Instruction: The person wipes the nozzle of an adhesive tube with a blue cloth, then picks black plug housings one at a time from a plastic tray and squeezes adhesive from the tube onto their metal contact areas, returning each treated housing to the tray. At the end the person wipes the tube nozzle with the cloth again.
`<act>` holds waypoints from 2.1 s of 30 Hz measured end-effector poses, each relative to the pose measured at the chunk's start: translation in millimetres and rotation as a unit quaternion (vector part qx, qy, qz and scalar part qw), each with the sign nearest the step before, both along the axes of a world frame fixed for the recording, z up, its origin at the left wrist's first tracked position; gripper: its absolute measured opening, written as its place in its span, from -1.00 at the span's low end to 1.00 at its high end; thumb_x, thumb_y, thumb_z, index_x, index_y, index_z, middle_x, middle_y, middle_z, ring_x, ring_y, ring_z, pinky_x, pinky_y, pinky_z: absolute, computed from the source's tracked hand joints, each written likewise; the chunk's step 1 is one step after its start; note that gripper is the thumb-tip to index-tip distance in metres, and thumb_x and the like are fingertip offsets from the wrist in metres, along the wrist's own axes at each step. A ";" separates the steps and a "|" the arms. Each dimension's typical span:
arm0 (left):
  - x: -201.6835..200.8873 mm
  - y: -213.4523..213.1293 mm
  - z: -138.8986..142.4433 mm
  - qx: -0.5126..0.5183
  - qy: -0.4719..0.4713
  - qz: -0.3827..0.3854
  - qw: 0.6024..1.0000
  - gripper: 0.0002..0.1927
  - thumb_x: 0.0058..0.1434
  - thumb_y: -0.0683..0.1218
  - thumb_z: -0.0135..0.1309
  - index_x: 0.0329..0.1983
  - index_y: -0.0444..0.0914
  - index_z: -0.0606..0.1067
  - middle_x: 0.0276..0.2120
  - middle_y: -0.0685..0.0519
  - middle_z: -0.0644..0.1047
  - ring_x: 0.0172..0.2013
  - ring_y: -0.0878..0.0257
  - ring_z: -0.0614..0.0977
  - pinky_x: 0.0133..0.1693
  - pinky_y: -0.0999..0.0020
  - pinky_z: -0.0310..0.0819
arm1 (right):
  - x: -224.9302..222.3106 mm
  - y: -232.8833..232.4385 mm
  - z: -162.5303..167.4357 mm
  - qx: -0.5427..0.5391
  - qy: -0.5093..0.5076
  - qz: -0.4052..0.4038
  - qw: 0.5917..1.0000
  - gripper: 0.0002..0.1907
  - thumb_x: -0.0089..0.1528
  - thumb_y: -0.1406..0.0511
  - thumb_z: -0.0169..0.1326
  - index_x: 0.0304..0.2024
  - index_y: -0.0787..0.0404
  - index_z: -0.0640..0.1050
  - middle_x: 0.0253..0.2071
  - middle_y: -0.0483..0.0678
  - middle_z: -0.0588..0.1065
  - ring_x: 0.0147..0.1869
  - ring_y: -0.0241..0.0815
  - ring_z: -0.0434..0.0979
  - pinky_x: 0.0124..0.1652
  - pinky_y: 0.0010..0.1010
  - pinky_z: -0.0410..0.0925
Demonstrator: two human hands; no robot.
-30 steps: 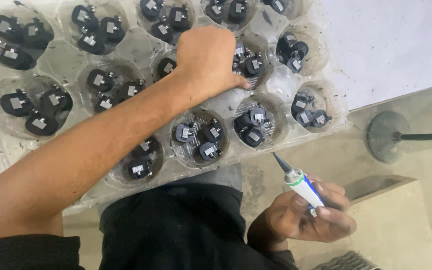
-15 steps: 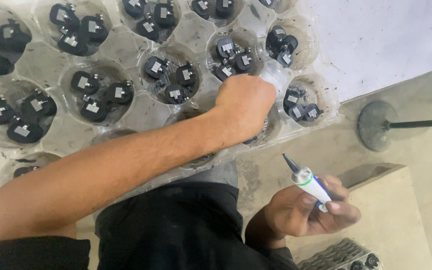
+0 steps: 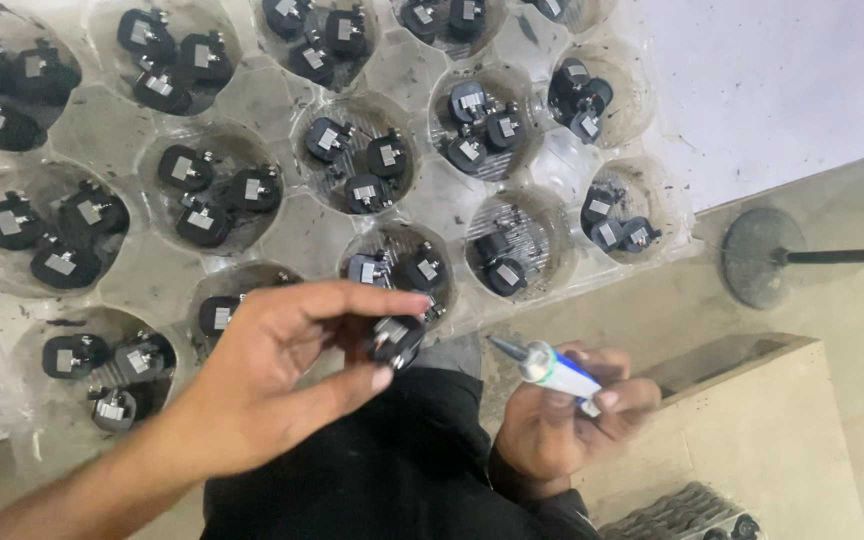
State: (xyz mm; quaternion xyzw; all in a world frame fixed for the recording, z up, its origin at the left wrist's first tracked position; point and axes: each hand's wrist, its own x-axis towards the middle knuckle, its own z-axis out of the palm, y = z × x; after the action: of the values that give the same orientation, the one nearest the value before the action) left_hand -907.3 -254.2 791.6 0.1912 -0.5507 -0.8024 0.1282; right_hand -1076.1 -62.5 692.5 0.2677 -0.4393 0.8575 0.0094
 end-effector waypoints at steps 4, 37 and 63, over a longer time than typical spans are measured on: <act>26.7 4.4 -13.6 -0.057 0.040 0.161 0.985 -0.43 0.04 -0.40 0.32 0.16 -0.41 0.53 -0.03 -0.01 0.52 -0.10 0.31 0.63 0.00 0.39 0.62 | 16.5 -22.8 -6.9 0.045 0.015 0.075 0.996 -0.60 0.27 0.44 0.29 -0.10 0.09 0.30 -0.04 0.10 0.45 -0.07 -0.02 0.58 -0.06 -0.25 0.54; 93.8 -30.0 -28.4 -0.066 0.065 0.263 0.960 -0.49 0.13 -0.44 0.26 0.16 -0.32 0.55 0.06 -0.04 0.49 -0.08 0.28 0.67 -0.06 0.40 0.76 | 77.3 -100.3 25.9 0.115 0.376 0.025 0.919 -0.74 0.13 0.48 0.15 -0.32 0.15 0.32 -0.30 0.03 0.44 -0.17 -0.04 0.55 -0.24 -0.15 0.67; 82.6 -12.3 -40.6 0.017 0.070 0.269 0.960 -0.48 0.18 -0.40 0.28 0.22 -0.33 0.53 -0.03 -0.05 0.60 -0.09 0.27 0.69 -0.02 0.37 0.68 | 84.0 -91.0 34.2 0.167 0.341 0.003 0.925 -0.69 0.17 0.54 0.14 -0.31 0.12 0.30 -0.28 0.02 0.43 -0.14 -0.05 0.56 -0.20 -0.15 0.67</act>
State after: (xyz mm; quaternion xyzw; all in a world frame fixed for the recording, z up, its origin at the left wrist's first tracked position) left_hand -824.7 -266.5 750.9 0.2774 -0.4551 -0.7588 0.3743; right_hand -992.1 -153.5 726.7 0.5427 -0.5454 0.6290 0.1111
